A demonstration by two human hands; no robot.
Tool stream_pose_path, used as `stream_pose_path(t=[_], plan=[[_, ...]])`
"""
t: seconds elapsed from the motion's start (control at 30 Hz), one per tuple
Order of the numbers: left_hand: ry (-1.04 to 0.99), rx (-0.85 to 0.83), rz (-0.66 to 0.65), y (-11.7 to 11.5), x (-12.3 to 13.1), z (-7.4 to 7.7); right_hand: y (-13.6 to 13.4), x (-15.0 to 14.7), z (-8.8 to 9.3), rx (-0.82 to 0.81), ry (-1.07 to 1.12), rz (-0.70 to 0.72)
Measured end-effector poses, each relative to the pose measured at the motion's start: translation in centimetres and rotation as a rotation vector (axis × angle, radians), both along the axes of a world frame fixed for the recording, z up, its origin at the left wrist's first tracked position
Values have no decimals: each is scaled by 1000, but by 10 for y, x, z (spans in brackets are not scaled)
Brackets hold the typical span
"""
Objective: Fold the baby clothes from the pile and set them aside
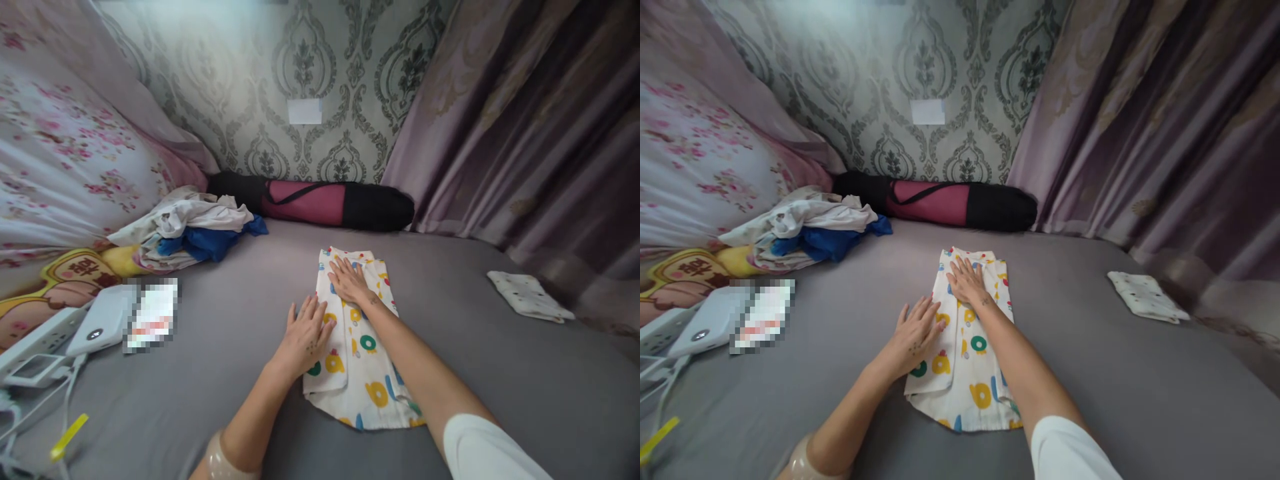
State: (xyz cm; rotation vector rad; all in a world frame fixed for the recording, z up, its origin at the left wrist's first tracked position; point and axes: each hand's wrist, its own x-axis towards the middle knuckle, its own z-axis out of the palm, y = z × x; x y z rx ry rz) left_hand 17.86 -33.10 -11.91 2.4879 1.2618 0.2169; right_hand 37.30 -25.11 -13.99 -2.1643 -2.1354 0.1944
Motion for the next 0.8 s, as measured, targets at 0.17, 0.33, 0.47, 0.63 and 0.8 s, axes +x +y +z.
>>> stream_pose_path(t=[0.17, 0.33, 0.47, 0.63, 0.8], plan=[[0, 3, 2, 1, -2, -4, 2, 0, -7, 9, -10, 5], [-3, 2, -4, 2, -4, -7, 4, 2, -6, 5, -13, -1], [-48, 11, 41, 8, -7, -10, 0, 0, 2, -34, 13, 0], [-109, 10, 156, 15, -12, -13, -20, -24, 8, 50, 26, 155], [-134, 53, 233, 17, -15, -17, -36, -48, -5, 29, 20, 196]])
